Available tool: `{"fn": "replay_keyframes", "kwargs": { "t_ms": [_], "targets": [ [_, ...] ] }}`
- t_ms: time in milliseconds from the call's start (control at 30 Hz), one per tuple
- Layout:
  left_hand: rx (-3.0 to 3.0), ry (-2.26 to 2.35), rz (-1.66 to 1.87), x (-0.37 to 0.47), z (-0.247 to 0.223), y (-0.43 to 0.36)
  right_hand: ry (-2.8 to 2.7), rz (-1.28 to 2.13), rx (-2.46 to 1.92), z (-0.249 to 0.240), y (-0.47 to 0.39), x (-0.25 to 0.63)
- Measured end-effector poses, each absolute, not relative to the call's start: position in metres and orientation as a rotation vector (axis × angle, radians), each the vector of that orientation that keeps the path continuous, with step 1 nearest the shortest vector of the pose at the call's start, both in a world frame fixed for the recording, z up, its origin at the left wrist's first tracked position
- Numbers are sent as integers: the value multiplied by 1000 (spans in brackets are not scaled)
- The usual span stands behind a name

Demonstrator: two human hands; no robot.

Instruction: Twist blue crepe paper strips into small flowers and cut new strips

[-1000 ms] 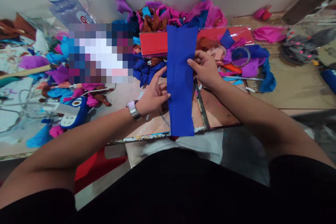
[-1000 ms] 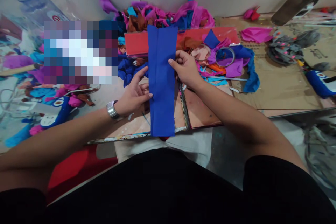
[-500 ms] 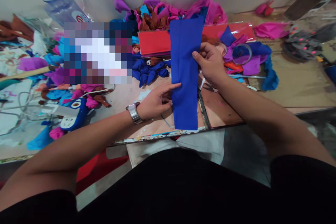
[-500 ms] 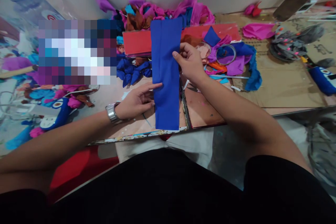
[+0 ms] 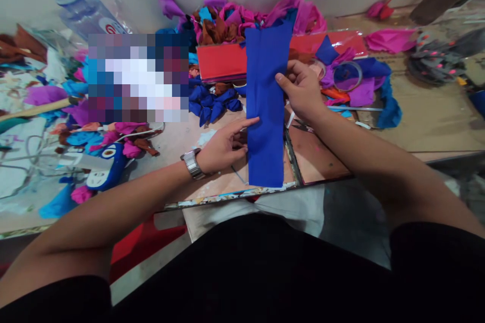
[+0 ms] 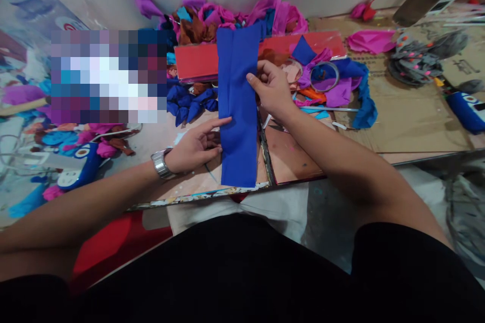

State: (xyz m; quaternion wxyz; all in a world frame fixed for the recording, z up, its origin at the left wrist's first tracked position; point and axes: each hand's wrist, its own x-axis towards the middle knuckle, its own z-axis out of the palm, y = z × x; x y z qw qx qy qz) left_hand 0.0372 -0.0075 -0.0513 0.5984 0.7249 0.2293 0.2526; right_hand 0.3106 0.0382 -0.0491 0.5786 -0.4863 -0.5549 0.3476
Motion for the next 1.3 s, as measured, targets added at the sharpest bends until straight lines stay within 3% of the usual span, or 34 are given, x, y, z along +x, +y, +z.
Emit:
{"fn": "replay_keyframes", "kwargs": {
  "t_ms": [1300],
  "targets": [
    [1677, 559, 576, 38, -50, -9, -1310, 819, -1125, -52, 39, 311]
  ]
}}
